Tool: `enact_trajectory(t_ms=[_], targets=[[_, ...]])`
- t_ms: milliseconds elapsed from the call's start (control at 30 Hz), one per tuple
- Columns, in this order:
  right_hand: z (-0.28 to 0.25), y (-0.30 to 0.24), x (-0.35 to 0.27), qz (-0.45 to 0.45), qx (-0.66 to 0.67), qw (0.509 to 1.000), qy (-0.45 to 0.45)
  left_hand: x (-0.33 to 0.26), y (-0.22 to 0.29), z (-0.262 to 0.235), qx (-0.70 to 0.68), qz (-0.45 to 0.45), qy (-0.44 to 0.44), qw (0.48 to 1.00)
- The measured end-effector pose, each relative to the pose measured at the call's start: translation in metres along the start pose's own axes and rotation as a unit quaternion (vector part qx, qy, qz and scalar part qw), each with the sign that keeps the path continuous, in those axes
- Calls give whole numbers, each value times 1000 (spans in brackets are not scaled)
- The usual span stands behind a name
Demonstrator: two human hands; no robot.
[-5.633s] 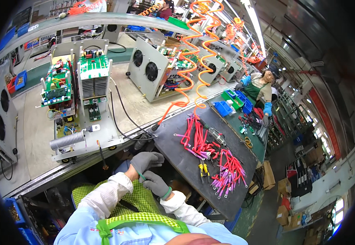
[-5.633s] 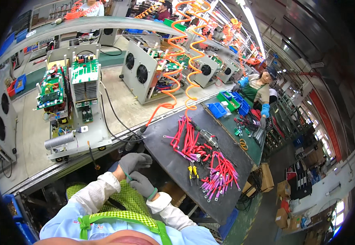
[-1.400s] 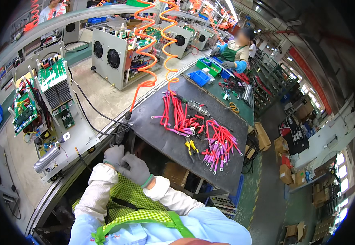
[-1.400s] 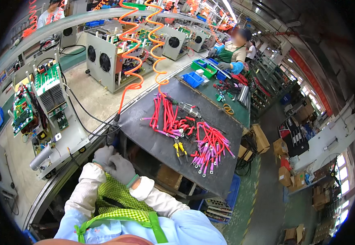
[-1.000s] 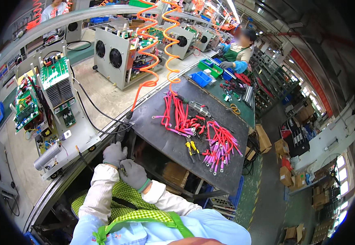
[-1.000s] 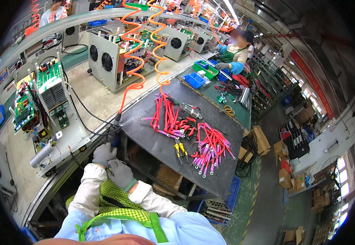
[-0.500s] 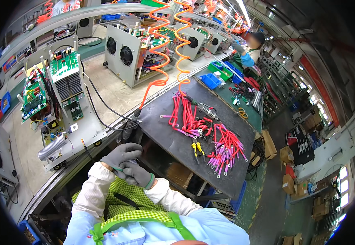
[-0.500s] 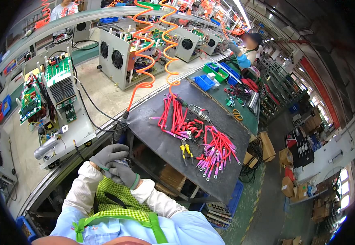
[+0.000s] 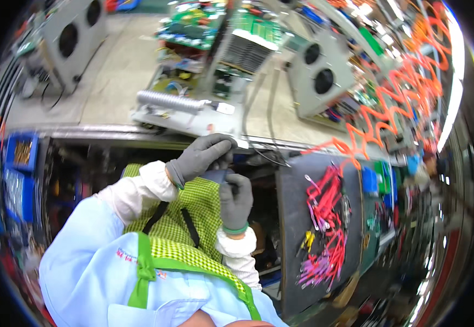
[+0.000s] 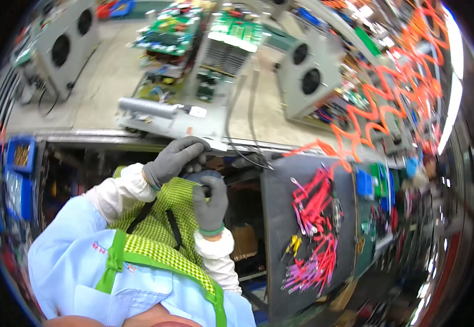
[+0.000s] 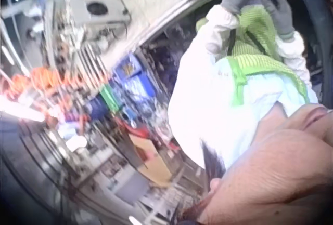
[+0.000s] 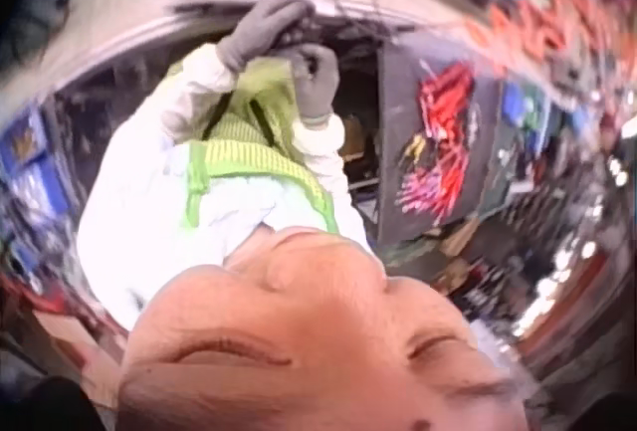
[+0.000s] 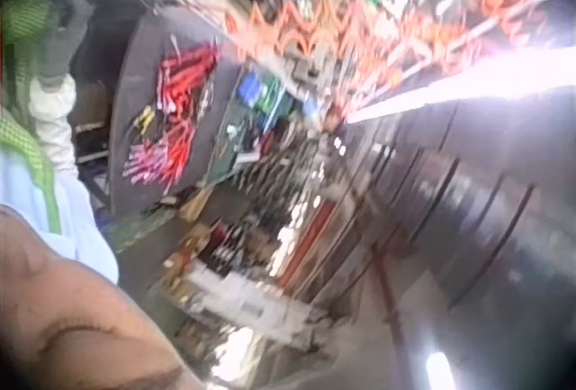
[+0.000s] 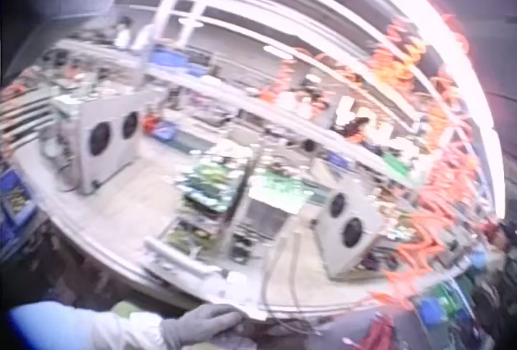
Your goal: The person uses a pneumatic screwdriver to fasten screws onto a green circuit board mounted on a metal frame. They repeatedly pick up screws from a blue bin and drive them into the board, occasionally using a wrench to tighten components.
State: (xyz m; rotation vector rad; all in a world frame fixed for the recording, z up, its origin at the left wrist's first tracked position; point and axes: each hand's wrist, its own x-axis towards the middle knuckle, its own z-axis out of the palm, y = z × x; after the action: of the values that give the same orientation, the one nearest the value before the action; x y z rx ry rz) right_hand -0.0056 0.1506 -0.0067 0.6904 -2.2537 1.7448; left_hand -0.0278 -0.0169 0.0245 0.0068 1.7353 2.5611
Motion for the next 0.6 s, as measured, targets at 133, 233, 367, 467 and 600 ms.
enact_trajectory(t_ms=[133,233,367,467,600], targets=[[13,6,40,-75,-55,993,-69,-48,-6,-73,99,-44,60,992],[32,10,77,-113,-77,988,-65,-96,-4,-117,254,-36,123,959],[71,24,110,-230,-215,937,-153,-169,3,-160,460,61,243,852],[92,-1,111,-224,-302,888,-265,-219,8,-158,476,30,341,810],[96,-1,111,-277,-288,876,-272,-267,27,-126,461,-6,433,775]])
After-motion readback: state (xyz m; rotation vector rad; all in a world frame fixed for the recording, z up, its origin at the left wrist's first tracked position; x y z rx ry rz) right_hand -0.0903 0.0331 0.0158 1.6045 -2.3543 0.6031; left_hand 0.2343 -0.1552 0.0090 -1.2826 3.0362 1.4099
